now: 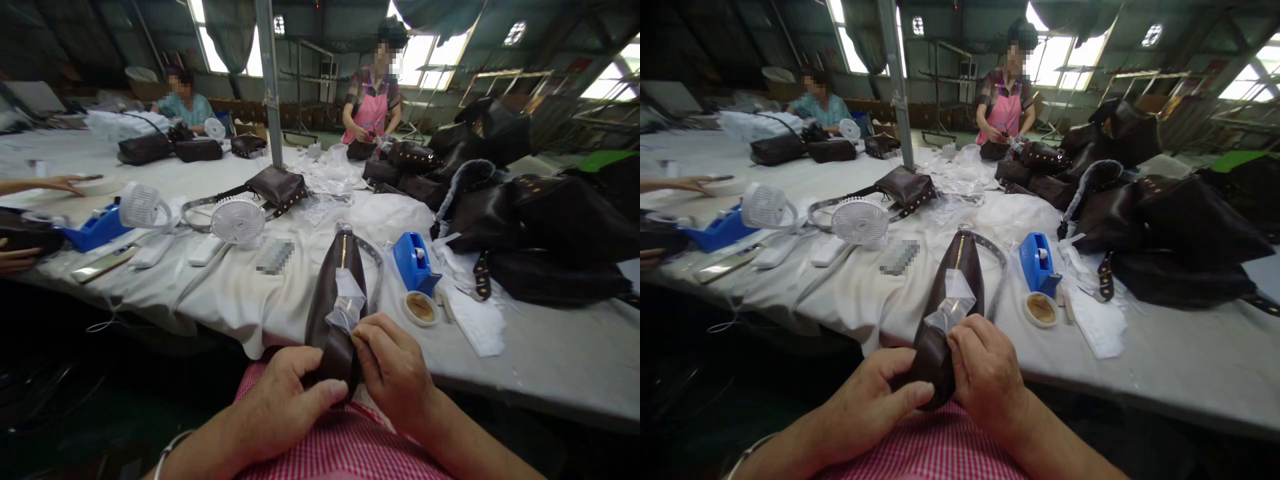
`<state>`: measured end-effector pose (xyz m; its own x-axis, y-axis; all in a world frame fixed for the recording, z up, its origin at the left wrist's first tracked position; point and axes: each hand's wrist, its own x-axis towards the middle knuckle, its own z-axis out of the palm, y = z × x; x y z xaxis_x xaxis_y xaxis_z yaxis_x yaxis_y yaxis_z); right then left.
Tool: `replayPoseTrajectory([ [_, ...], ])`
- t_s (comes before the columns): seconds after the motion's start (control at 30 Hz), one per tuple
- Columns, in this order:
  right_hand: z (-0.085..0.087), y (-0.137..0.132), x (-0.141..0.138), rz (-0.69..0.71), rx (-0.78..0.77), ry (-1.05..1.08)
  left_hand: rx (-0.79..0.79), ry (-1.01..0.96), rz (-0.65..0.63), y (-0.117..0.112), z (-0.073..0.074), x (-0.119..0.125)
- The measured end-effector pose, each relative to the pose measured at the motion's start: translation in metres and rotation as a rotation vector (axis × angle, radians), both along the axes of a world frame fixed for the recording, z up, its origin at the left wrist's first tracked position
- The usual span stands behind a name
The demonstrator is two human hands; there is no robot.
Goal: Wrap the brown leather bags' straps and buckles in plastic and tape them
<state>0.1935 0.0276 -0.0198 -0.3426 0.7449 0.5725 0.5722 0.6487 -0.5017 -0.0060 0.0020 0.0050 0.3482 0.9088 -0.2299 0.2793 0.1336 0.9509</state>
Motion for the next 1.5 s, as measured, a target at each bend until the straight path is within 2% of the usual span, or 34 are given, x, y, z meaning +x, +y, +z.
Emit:
replayPoseTrajectory([
  [0.13,0.01,0.007,0.001,-0.016,0.074,-0.083,-0.051,-0.047,-0.156,0.011,0.0,0.013],
  [0.33,0.019,0.018,0.006,-0.039,0.213,-0.176,0.024,0.008,-0.097,0.024,-0.004,0.02],
  [0.4,0.015,0.021,0.007,-0.035,0.177,-0.181,0.093,0.068,-0.089,0.026,-0.004,0.02],
  [0.57,0.007,0.031,0.006,0.022,-0.026,-0.138,0.23,0.191,-0.133,0.028,-0.005,0.02],
  [0.67,0.011,0.036,0.0,-0.02,0.001,-0.129,0.254,0.224,-0.122,0.029,-0.006,0.021],
  [0.83,0.023,0.041,-0.011,-0.034,0.1,-0.278,0.265,0.27,-0.121,0.027,-0.002,0.023],
  [1.0,0.019,0.043,-0.015,-0.019,0.112,-0.348,0.27,0.274,-0.136,0.026,-0.001,0.021],
  [1.07,0.018,0.038,-0.015,0.032,0.102,-0.34,0.277,0.262,-0.13,0.028,-0.004,0.019],
  [1.17,0.022,0.023,-0.015,0.185,0.089,-0.292,0.3,0.234,-0.093,0.032,-0.01,0.016],
  [1.27,0.028,0.01,-0.012,0.254,0.019,-0.182,0.261,0.189,-0.006,0.034,-0.013,0.014],
  [1.37,0.026,0.009,-0.004,0.288,-0.155,0.02,0.223,0.072,0.133,0.033,-0.013,0.013],
  [1.43,0.019,0.017,0.002,0.2,-0.323,0.194,0.223,-0.017,0.186,0.032,-0.012,0.012],
  [1.5,0.01,0.027,0.006,0.076,-0.568,0.356,0.211,-0.094,0.181,0.03,-0.011,0.012],
])
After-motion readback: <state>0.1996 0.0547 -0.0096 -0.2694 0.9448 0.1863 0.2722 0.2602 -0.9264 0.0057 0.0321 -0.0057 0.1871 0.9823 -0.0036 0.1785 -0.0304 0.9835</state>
